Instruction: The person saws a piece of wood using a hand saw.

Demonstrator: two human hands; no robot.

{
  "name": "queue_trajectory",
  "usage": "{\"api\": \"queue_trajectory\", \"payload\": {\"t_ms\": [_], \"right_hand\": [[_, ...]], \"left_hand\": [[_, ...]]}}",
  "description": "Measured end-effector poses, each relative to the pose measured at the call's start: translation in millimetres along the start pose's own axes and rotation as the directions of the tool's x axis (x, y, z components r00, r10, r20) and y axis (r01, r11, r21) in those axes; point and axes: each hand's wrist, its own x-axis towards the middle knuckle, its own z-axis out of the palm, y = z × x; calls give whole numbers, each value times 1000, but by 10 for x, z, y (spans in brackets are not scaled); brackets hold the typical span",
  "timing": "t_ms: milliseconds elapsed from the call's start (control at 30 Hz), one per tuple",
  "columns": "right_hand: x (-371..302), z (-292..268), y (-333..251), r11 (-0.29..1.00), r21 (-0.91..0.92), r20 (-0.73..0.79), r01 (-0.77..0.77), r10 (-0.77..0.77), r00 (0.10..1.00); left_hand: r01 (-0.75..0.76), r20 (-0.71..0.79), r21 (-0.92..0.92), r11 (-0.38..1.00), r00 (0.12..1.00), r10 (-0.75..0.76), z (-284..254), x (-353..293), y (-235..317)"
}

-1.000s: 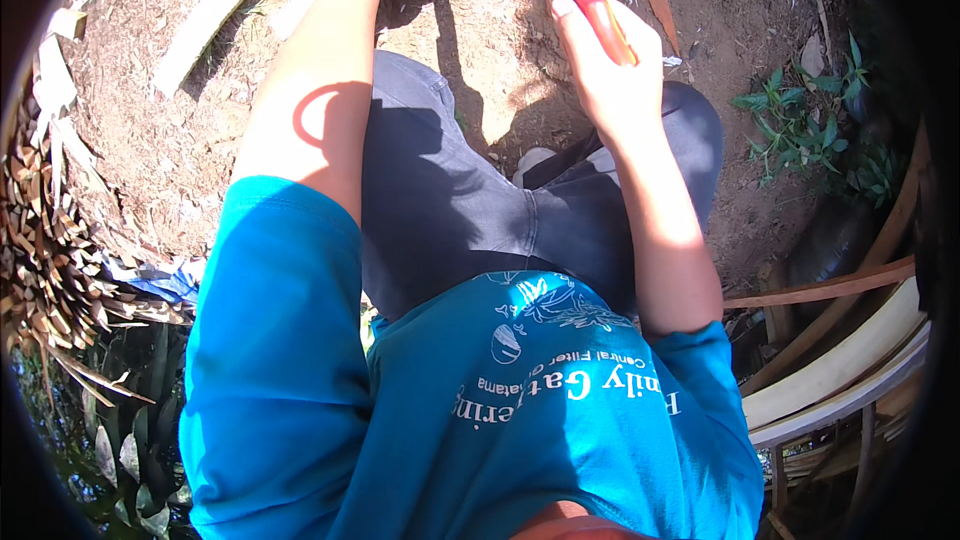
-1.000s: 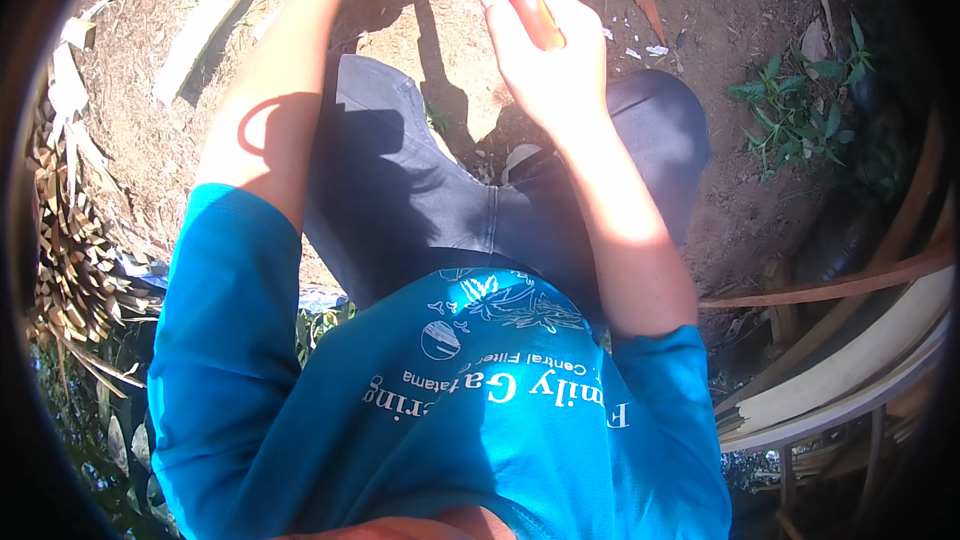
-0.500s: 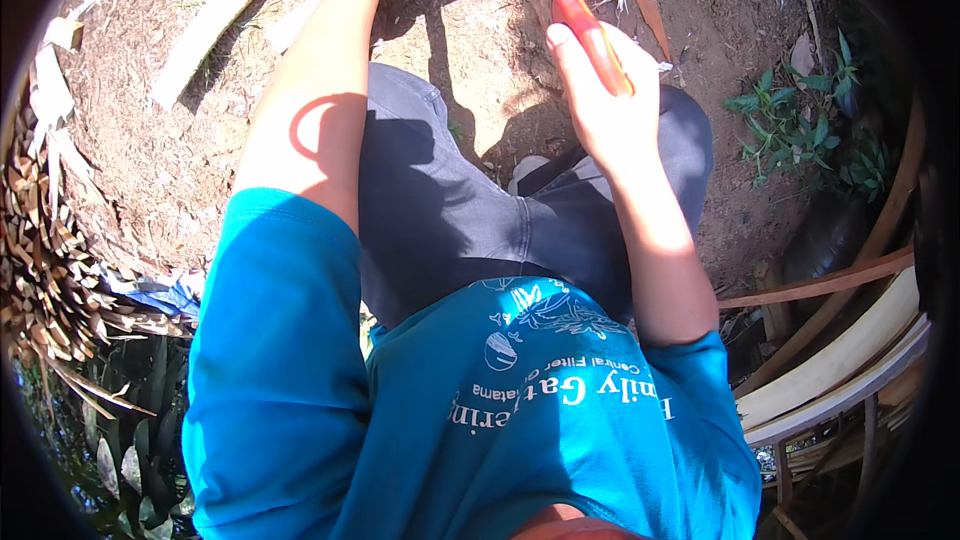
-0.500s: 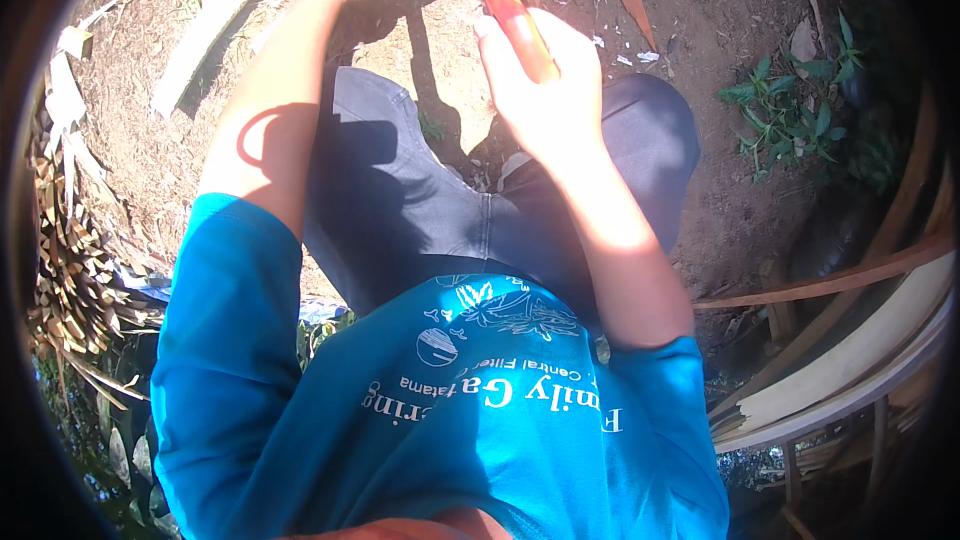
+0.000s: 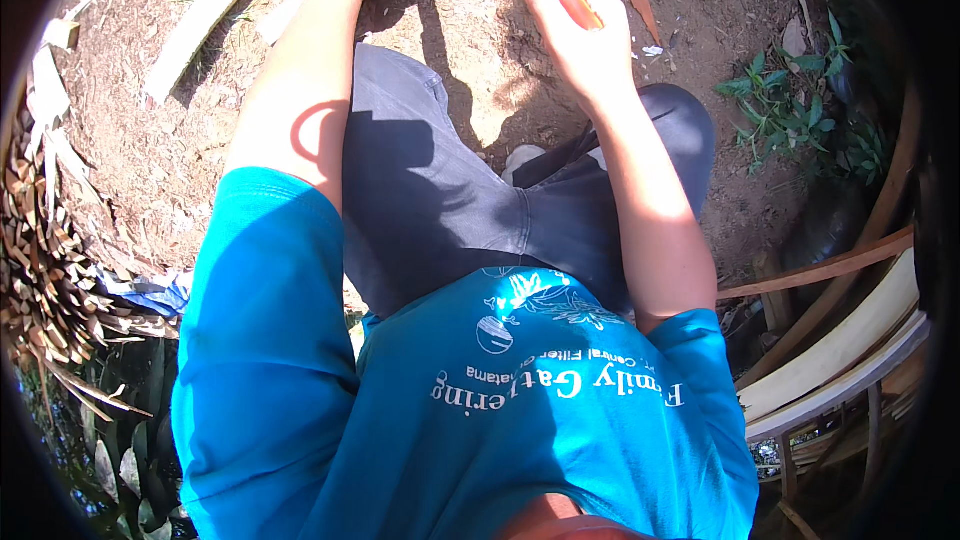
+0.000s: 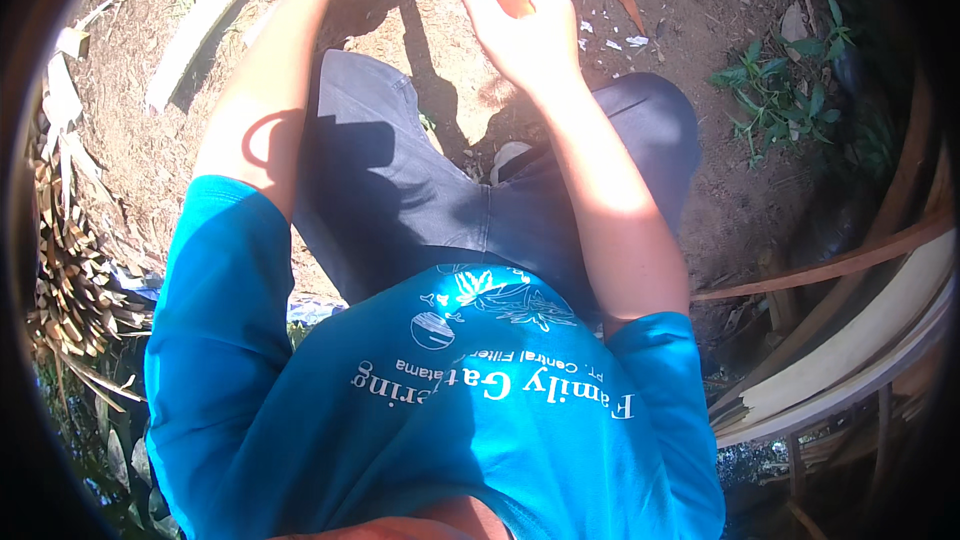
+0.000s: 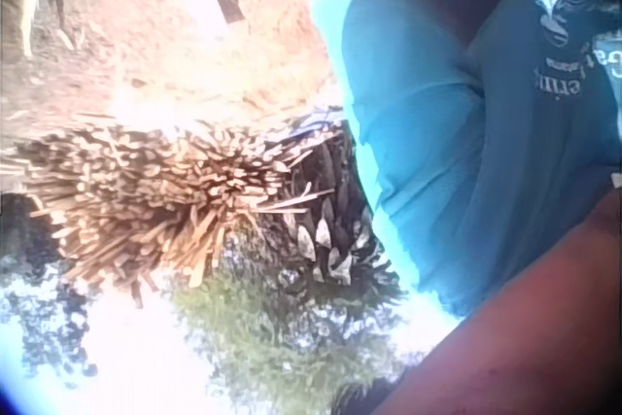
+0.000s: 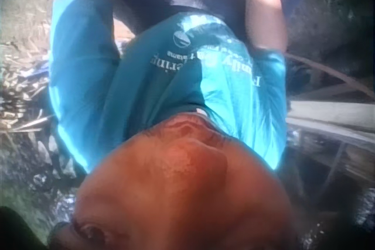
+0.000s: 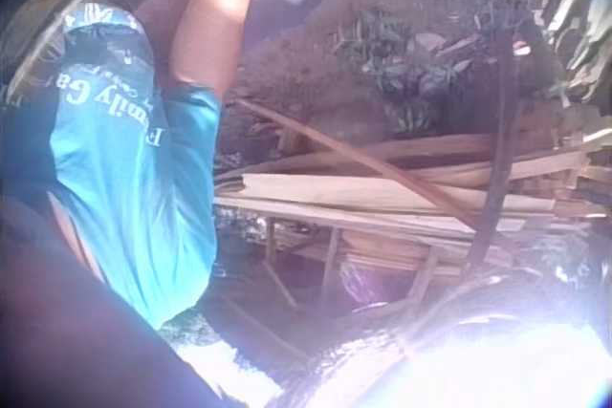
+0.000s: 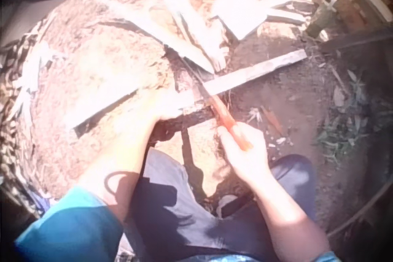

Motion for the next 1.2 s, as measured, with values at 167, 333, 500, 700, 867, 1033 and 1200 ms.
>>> {"api": "queue_trajectory", "payload": {"t_ms": [167,333,500,700,867,1033,1200], "right_hand": [[217,-141,-316,993,-94,134,-66,78,988],[550,-122,-534,981,185,306,-49,-10,952],[368,102,-403,976,-4,33,219,-218,975],[109,-8,-299,999,-33,62,-1,3,998],[-573,-454,-804,996,-61,101,-63,69,992],[-808,-536,-832,982,8,109,-188,186,977],[-747,-156,-817,994,7,173,106,-106,979]], "left_hand": [[9,15,9,1000,1000,-9,53,-42,41],[35,18,21,999,999,-35,6,-113,14],[61,12,5,998,998,-61,-27,-76,-45],[75,11,-28,997,997,-75,-60,-97,-26],[105,33,-40,994,994,-104,-66,-159,-68],[103,38,-47,994,994,-102,-70,-78,-92],[84,45,-47,995,996,-82,-77,40,-29]]}}
